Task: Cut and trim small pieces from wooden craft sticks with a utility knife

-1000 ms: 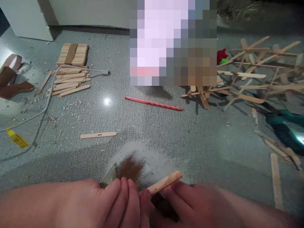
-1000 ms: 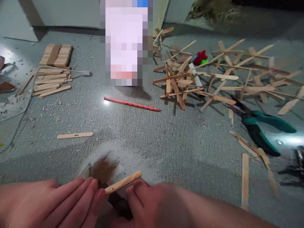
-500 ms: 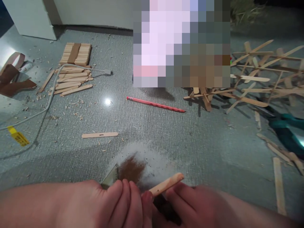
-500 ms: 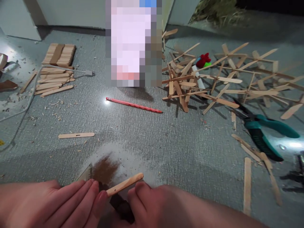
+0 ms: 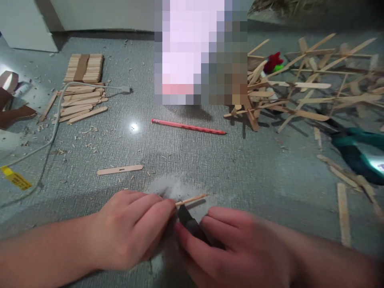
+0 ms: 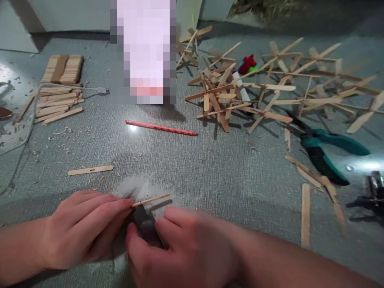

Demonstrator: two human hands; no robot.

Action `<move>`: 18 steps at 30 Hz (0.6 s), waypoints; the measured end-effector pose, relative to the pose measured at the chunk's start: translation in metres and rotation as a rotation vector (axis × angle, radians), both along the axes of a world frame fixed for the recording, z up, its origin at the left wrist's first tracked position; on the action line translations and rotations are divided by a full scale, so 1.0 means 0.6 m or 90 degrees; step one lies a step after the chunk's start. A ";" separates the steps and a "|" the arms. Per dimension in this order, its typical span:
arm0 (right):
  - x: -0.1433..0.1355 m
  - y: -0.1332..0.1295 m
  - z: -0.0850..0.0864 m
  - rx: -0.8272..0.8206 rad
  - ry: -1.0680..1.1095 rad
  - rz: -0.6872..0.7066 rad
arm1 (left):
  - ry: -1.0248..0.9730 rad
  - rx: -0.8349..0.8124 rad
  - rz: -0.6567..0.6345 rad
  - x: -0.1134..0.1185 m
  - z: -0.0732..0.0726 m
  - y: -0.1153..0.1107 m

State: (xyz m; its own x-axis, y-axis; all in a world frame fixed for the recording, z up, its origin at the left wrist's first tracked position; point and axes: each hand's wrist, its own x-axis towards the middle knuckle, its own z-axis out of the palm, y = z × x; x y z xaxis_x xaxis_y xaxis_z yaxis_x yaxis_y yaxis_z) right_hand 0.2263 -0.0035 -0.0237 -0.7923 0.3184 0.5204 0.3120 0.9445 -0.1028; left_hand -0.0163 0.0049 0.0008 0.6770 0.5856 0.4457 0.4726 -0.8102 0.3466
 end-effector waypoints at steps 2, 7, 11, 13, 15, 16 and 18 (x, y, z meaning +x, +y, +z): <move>0.000 -0.002 0.002 0.059 0.031 -0.026 | -0.009 -0.026 0.018 0.001 0.001 0.002; -0.005 -0.038 0.023 -0.003 0.052 -0.187 | 0.017 -0.005 0.019 0.003 0.006 0.008; -0.011 -0.067 0.034 -0.058 0.024 -0.217 | 0.033 0.017 0.019 0.000 0.006 0.007; -0.012 -0.069 0.034 -0.054 0.027 -0.211 | 0.035 0.025 0.017 -0.001 0.006 0.005; -0.012 -0.067 0.032 -0.040 0.026 -0.211 | 0.043 0.025 0.017 -0.002 0.005 0.003; -0.013 -0.067 0.030 -0.037 0.025 -0.212 | 0.044 0.022 0.016 -0.002 0.004 0.001; -0.014 -0.070 0.027 -0.029 0.031 -0.198 | 0.033 0.018 0.013 -0.001 0.004 -0.002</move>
State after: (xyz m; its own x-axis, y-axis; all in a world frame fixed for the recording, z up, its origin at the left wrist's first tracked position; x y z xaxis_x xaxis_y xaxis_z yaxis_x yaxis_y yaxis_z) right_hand 0.2177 -0.0455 -0.0074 -0.6281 0.5653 0.5347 0.5787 0.7987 -0.1648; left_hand -0.0172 0.0040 0.0031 0.6875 0.5875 0.4269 0.5064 -0.8092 0.2980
